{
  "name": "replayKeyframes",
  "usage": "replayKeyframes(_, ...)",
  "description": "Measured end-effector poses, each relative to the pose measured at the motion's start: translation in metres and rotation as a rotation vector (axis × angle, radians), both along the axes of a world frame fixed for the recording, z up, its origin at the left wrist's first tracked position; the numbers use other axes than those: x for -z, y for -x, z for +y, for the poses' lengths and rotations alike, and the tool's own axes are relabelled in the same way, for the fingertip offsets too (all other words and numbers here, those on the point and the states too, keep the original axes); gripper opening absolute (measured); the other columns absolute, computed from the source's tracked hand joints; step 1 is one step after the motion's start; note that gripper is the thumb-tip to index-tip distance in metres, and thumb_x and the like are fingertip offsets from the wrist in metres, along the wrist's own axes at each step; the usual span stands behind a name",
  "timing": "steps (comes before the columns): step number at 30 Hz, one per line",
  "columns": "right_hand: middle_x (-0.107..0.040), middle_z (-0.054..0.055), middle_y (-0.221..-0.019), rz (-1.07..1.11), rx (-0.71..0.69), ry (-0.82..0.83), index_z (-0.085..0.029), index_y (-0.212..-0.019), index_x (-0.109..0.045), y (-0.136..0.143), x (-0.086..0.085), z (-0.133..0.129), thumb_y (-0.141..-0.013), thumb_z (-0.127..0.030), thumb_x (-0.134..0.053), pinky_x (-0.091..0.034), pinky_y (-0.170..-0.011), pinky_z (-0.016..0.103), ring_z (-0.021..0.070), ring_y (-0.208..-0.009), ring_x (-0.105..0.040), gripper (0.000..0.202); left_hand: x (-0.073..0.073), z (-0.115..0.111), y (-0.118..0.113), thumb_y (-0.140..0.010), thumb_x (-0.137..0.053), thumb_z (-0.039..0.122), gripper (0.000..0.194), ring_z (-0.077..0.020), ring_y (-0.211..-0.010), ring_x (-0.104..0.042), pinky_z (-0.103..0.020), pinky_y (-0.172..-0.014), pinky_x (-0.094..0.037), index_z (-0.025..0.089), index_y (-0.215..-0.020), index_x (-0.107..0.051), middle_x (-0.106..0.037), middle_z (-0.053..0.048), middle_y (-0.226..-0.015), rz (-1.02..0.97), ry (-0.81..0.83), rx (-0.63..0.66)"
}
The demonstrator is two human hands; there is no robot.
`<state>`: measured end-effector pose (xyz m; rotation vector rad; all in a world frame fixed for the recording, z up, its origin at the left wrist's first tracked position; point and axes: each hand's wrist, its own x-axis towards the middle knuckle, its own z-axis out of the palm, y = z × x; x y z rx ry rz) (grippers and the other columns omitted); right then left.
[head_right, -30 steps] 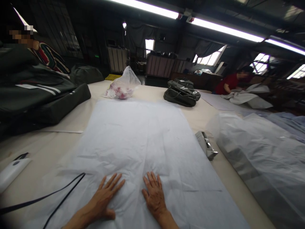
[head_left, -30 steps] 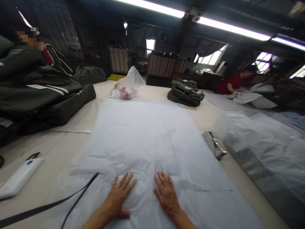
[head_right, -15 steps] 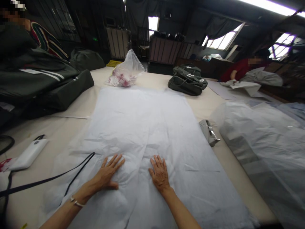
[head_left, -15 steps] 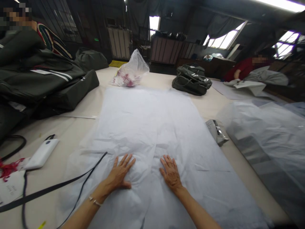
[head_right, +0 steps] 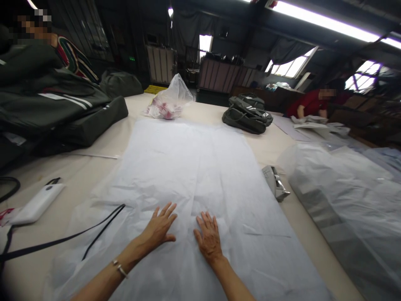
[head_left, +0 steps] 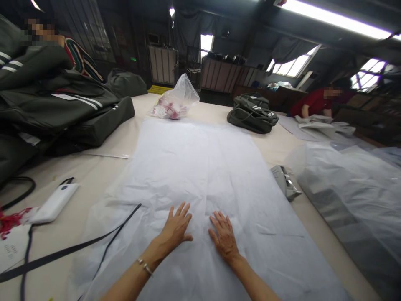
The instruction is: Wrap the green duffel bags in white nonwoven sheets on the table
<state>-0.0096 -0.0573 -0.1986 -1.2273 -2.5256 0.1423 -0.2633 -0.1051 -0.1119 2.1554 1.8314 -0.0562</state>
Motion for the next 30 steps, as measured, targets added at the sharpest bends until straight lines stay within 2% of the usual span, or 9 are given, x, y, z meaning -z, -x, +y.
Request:
replayKeyframes(4, -0.046, 0.007, -0.148, 0.025, -0.017, -0.013, -0.026, -0.137, -0.052, 0.0, 0.002, 0.0, -0.095, -0.033, -0.047, -0.031, -0.114, 0.053, 0.0271, -0.139, -0.039, 0.043, 0.006, 0.015, -0.036, -0.056, -0.089, 0.038, 0.116, -0.0425, -0.146, -0.008, -0.076, -0.105, -0.024, 0.029, -0.152, -0.024, -0.009, -0.014, -0.161, 0.052, 0.216, -0.053)
replayKeyframes(9, -0.049, 0.007, -0.146, 0.078, -0.022, 0.051, -0.026, -0.135, -0.054, 0.0, 0.001, 0.004, -0.094, -0.032, -0.048, -0.035, -0.113, 0.054, 0.0273, -0.137, -0.042, 0.042, 0.021, 0.013, -0.049, -0.052, -0.089, 0.029, 0.122, -0.0474, -0.143, 0.005, -0.083, -0.1, -0.01, 0.03, -0.153, -0.019, -0.004, -0.015, -0.161, 0.102, 0.292, -0.063)
replayKeyframes(12, -0.058, 0.008, -0.136, 0.194, 0.029, 0.085, -0.024, -0.131, -0.058, -0.012, -0.008, 0.007, -0.095, -0.034, -0.047, -0.041, -0.11, 0.051, 0.0255, -0.129, -0.051, 0.039, 0.019, 0.013, -0.049, -0.054, -0.087, 0.027, 0.12, -0.0469, -0.143, 0.008, -0.083, -0.099, -0.007, 0.031, -0.153, -0.018, -0.002, -0.015, -0.161, 0.11, 0.303, -0.077)
replayKeyframes(16, -0.068, 0.009, -0.12, 0.43, 0.213, 0.1, -0.023, -0.112, -0.069, -0.069, -0.035, 0.014, -0.094, -0.043, -0.045, -0.048, -0.102, 0.045, 0.0244, -0.114, -0.062, 0.035, 0.009, 0.011, -0.05, -0.056, -0.083, 0.02, 0.115, -0.0436, -0.144, 0.004, -0.08, -0.102, -0.009, 0.032, -0.152, -0.021, -0.003, -0.013, -0.161, 0.158, 0.302, -0.072)
replayKeyframes(19, -0.074, 0.009, -0.103, 0.583, 0.491, 0.151, -0.021, -0.094, -0.073, -0.135, -0.066, 0.028, -0.086, -0.057, -0.05, -0.051, -0.095, 0.039, 0.025, -0.1, -0.068, 0.044, 0.006, 0.011, -0.049, -0.06, -0.079, 0.018, 0.108, -0.0408, -0.146, -0.001, -0.079, -0.104, -0.013, 0.033, -0.151, -0.023, -0.005, -0.013, -0.161, 0.192, 0.246, -0.071)
replayKeyframes(22, -0.075, 0.009, -0.092, 0.632, 0.763, 0.134, -0.018, -0.087, -0.073, -0.201, -0.098, 0.061, -0.076, -0.066, -0.053, -0.052, -0.086, 0.035, 0.0255, -0.089, -0.069, 0.053, 0.005, 0.012, -0.049, -0.062, -0.075, 0.016, 0.103, -0.0371, -0.147, -0.005, -0.075, -0.106, -0.016, 0.034, -0.15, -0.023, -0.005, -0.01, -0.161, 0.236, 0.232, -0.073)
replayKeyframes(25, -0.075, 0.008, -0.085, 0.637, 0.895, 0.09, -0.016, -0.086, -0.072, -0.253, -0.121, 0.117, -0.074, -0.065, -0.053, -0.051, -0.078, 0.032, 0.0252, -0.082, -0.068, 0.054, 0.002, 0.014, -0.05, -0.061, -0.073, 0.017, 0.105, -0.0341, -0.148, -0.004, -0.072, -0.107, -0.018, 0.036, -0.149, -0.019, -0.003, -0.005, -0.161, 0.262, 0.273, -0.08)
replayKeyframes(27, -0.075, 0.008, -0.085, 0.658, 0.962, 0.081, -0.015, -0.088, -0.072, -0.279, -0.128, 0.161, -0.075, -0.06, -0.054, -0.05, -0.076, 0.03, 0.0248, -0.085, -0.067, 0.05, 0.001, 0.015, -0.05, -0.06, -0.072, 0.018, 0.106, -0.0335, -0.148, -0.003, -0.071, -0.108, -0.018, 0.037, -0.149, -0.018, -0.003, -0.004, -0.161, 0.271, 0.304, -0.089)
replayKeyframes(30, -0.074, 0.009, -0.087, 0.702, 0.994, 0.111, -0.015, -0.089, -0.071, -0.307, -0.125, 0.223, -0.081, -0.048, -0.056, -0.05, -0.078, 0.03, 0.0232, -0.088, -0.066, 0.037, 0.01, 0.016, -0.046, -0.058, -0.074, 0.024, 0.108, -0.0358, -0.147, -0.002, -0.071, -0.108, -0.015, 0.038, -0.149, -0.018, -0.004, -0.005, -0.161, 0.273, 0.326, -0.104)
